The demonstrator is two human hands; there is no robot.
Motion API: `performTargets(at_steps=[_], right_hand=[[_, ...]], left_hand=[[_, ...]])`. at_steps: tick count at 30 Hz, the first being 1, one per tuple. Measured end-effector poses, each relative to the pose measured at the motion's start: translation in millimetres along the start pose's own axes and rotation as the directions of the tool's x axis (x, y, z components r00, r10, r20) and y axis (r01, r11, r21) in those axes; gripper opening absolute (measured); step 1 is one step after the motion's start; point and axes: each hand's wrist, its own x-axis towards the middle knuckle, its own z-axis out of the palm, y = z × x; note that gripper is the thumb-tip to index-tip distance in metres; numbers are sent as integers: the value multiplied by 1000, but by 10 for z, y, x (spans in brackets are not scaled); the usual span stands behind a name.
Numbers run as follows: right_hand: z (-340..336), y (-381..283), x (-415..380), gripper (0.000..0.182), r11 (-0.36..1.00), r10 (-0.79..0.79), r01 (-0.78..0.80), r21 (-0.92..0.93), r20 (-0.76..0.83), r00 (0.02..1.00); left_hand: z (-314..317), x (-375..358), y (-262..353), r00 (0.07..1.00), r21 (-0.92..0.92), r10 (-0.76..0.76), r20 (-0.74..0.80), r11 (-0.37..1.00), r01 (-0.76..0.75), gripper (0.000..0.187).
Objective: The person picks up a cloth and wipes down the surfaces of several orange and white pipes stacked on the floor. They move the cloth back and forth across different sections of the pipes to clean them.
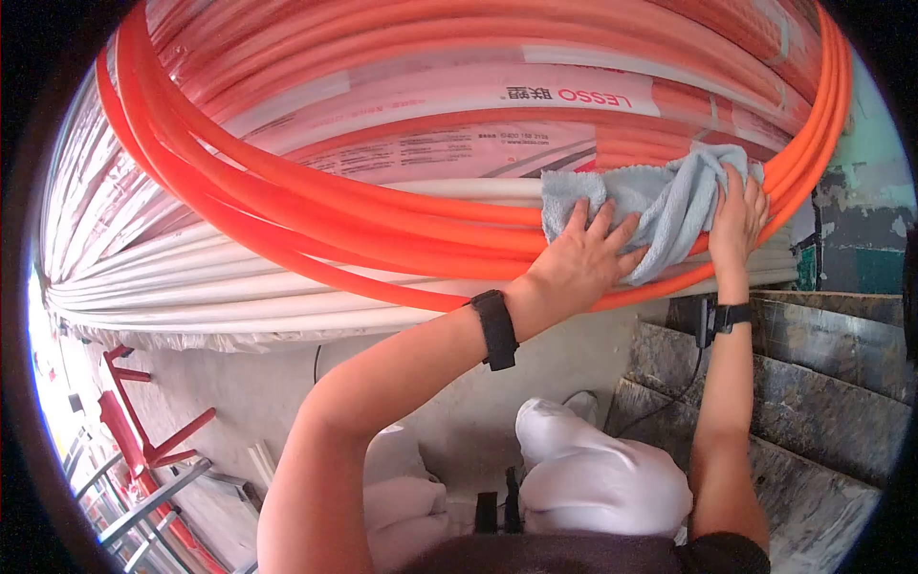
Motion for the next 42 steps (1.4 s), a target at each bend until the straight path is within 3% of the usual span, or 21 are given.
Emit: performTargets(at_steps=[5, 11, 15, 17, 22, 26, 30, 35, 42], right_hand=[[-136, -279, -417, 50, 991, -28, 27, 131, 4, 1000], [-297, -840, -963, 65, 964, -31, 10, 266, 74, 997], [-498, -1239, -1083, 65, 923, -129, 76, 377, 119, 984], [-572, -1449, -1111, 68, 891, -188, 121, 437, 113, 976], [-707, -2094, -1141, 52, 786, -391, 302, 540, 54, 919], [-905, -2554, -958, 39, 664, -493, 396, 634, -28, 870], [-963, -2853, -721, 48, 568, -603, 474, 673, -53, 796], [-923, -2837, -680, 49, 518, -582, 464, 718, -102, 807], [-772, -2267, -801, 41, 623, -579, 414, 664, 36, 814]], left_hand=[[-147, -299, -167, 999, -28, 47, 19, 999, -46, 60], [-378, -816, -422, 982, 20, 88, 169, 995, -93, 71], [-670, -1129, -667, 969, 47, -26, 246, 999, 14, 79], [-718, -1300, -791, 977, 75, -82, 197, 995, 68, 76], [-1003, -1712, -1074, 957, 24, -256, 135, 967, 255, 60], [-1192, -1907, -1248, 920, 92, -382, 89, 923, 374, 48], [-1202, -1884, -1236, 909, 119, -417, 13, 903, 412, 38], [-1153, -1779, -1097, 900, 183, -437, -10, 884, 431, 34], [-874, -1535, -808, 930, 148, -366, 26, 922, 358, 38]])
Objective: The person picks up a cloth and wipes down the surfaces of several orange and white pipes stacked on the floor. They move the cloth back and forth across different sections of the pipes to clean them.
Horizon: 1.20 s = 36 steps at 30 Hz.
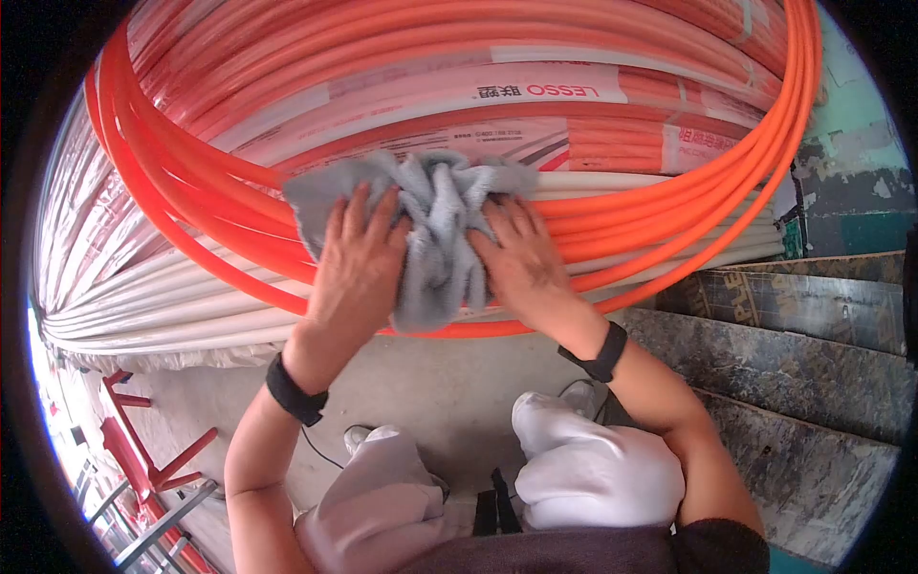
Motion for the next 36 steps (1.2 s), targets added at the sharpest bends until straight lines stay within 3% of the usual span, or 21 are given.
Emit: performTargets(at_steps=[5, 6, 11, 20, 26, 32, 36], right_hand=[[-147, 490, -468, 39, 982, 160, -159, -99, 0, 987], [-181, 600, -564, 39, 973, 202, -202, -115, -11, 979], [-497, 1158, -854, 36, 889, 394, -419, -184, -162, 905], [-885, 1944, -680, 39, 678, 522, -624, -389, -344, 781], [-781, 1820, -685, 42, 664, 506, -625, -411, -368, 780], [-501, 1370, -660, 45, 715, 481, -586, -382, -339, 808], [-348, 864, -476, 47, 760, 500, -556, -336, -243, 831]], left_hand=[[170, 235, 483, 992, 40, 120, 46, 992, -122, 47], [174, 293, 563, 975, 50, 153, 162, 985, -163, 55], [344, 593, 898, 960, -96, 270, 69, 960, -263, 54], [579, 910, 1127, 943, -162, 330, -48, 929, -333, 55], [553, 781, 913, 944, -164, 320, -79, 930, -329, 60], [335, 496, 461, 956, -151, 293, -11, 945, -291, 56], [194, 318, 163, 968, -119, 249, 28, 962, -245, 55]])
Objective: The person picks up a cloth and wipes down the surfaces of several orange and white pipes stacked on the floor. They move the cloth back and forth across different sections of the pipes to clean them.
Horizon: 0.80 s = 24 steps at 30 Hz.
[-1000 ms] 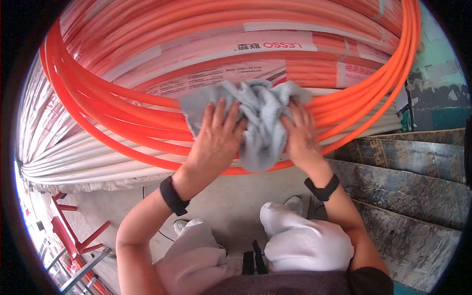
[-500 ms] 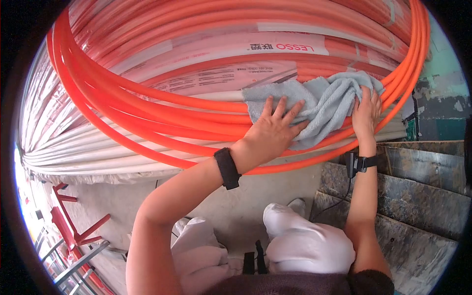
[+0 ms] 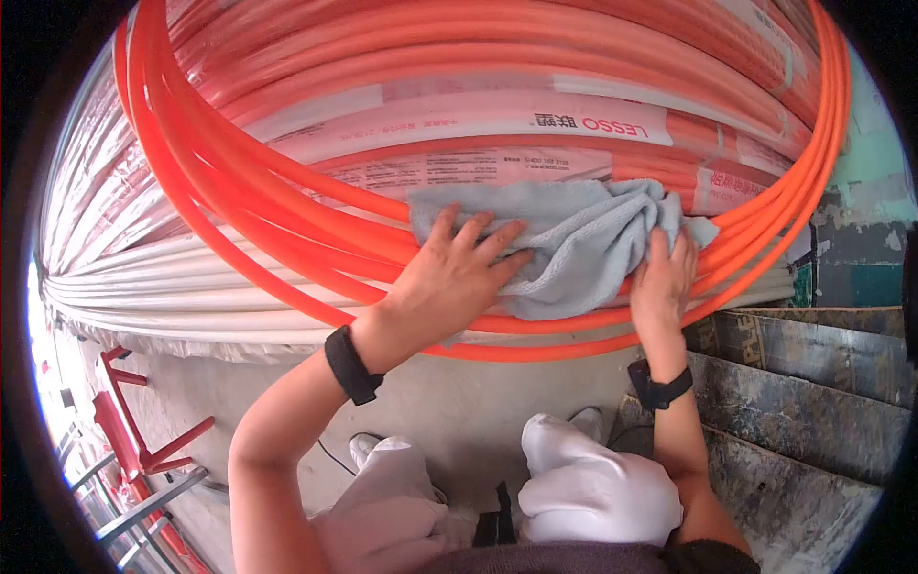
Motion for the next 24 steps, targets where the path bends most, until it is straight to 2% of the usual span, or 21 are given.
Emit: performTargets(at_steps=[3, 9, 12, 15, 16, 18, 20, 22, 24], right_hand=[[-62, -374, -28, 47, 989, -103, 97, 110, 48, 994], [-91, -816, 51, 50, 970, -210, 191, 149, 126, 970], [-61, -919, 74, 50, 955, -251, 227, 190, 115, 961], [-118, -1004, 121, 53, 926, -298, 251, 282, 138, 945], [-115, -1009, 127, 46, 895, -325, 287, 340, 58, 944], [-161, -1010, 197, 49, 803, -345, 271, 531, 43, 938], [-176, -994, 340, 56, 642, -347, 238, 729, 0, 938], [-398, -1045, 610, 59, 655, -328, 366, 661, -188, 926], [-699, -1154, 942, 58, 698, -344, 474, 537, -330, 879]], left_hand=[[-103, -138, -130, 999, -39, -51, 6, 998, 51, 51], [-148, -237, -354, 991, -49, -125, -35, 991, 124, 36], [-149, -205, -384, 980, -170, -187, -65, 970, 173, 33], [-204, -143, -429, 961, -323, -277, -5, 910, 260, 31], [-203, -129, -440, 944, -391, -327, -48, 876, 283, 32], [-240, -97, -470, 896, -522, -425, -126, 797, 305, 34], [-377, -87, -518, 845, -540, -477, -241, 790, 291, 37], [-593, -10, -547, 756, -513, -522, -395, 808, 290, 43], [-886, 90, -645, 710, -293, -479, -517, 878, 379, 49]])
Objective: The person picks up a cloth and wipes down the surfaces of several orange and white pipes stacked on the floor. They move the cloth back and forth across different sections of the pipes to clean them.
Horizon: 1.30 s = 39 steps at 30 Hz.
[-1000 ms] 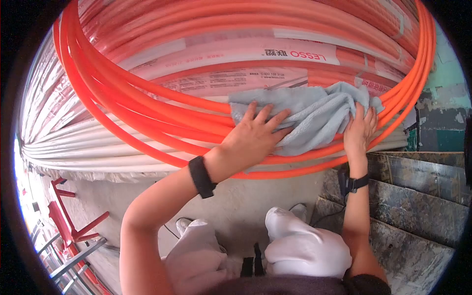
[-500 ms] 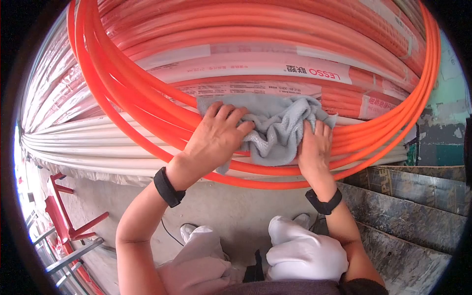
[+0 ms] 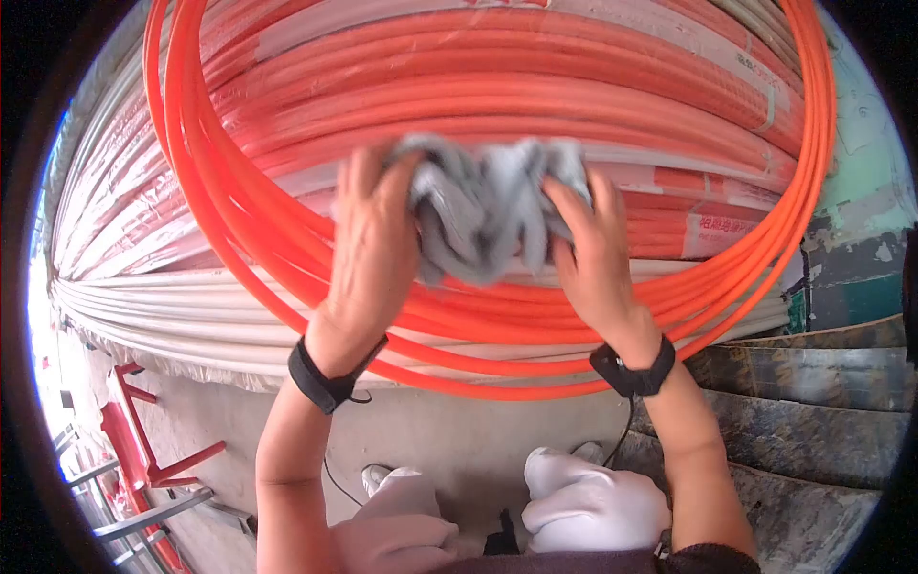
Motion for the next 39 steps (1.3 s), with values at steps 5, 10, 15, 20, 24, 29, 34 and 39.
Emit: performTargets(at_steps=[5, 10, 15, 20, 24, 29, 34, 39], right_hand=[[439, 228, 830, 46, 909, -227, 224, -351, 33, 973], [674, 431, 864, 43, 902, -225, 238, -361, 78, 971], [683, 465, 890, 42, 906, -240, 241, -347, 48, 970], [645, 483, 902, 40, 917, -267, 263, -301, 27, 963], [547, 583, 912, 38, 920, -258, 250, -301, 14, 966], [315, 861, 811, 39, 944, -168, 154, -291, -24, 985], [-12, 1140, 691, 45, 968, -98, 83, -235, -51, 994], [-252, 1425, 545, 55, 977, 1, -34, -213, -154, 988]], left_hand=[[376, 496, -389, 984, 396, 167, -56, 909, -132, 43], [551, 554, -474, 989, 411, 148, 27, 900, -146, 44], [573, 598, -348, 992, 535, 110, 60, 835, -125, 43], [610, 661, -158, 987, 716, 12, 161, 687, -125, 42], [709, 711, 116, 964, 802, -43, 264, 566, -194, 43], [918, 801, 357, 956, 733, 53, 289, 630, -256, 44], [1212, 931, 617, 951, 648, 110, 290, 708, -279, 44], [1366, 1049, 815, 915, 503, 309, 260, 766, -401, 43]])
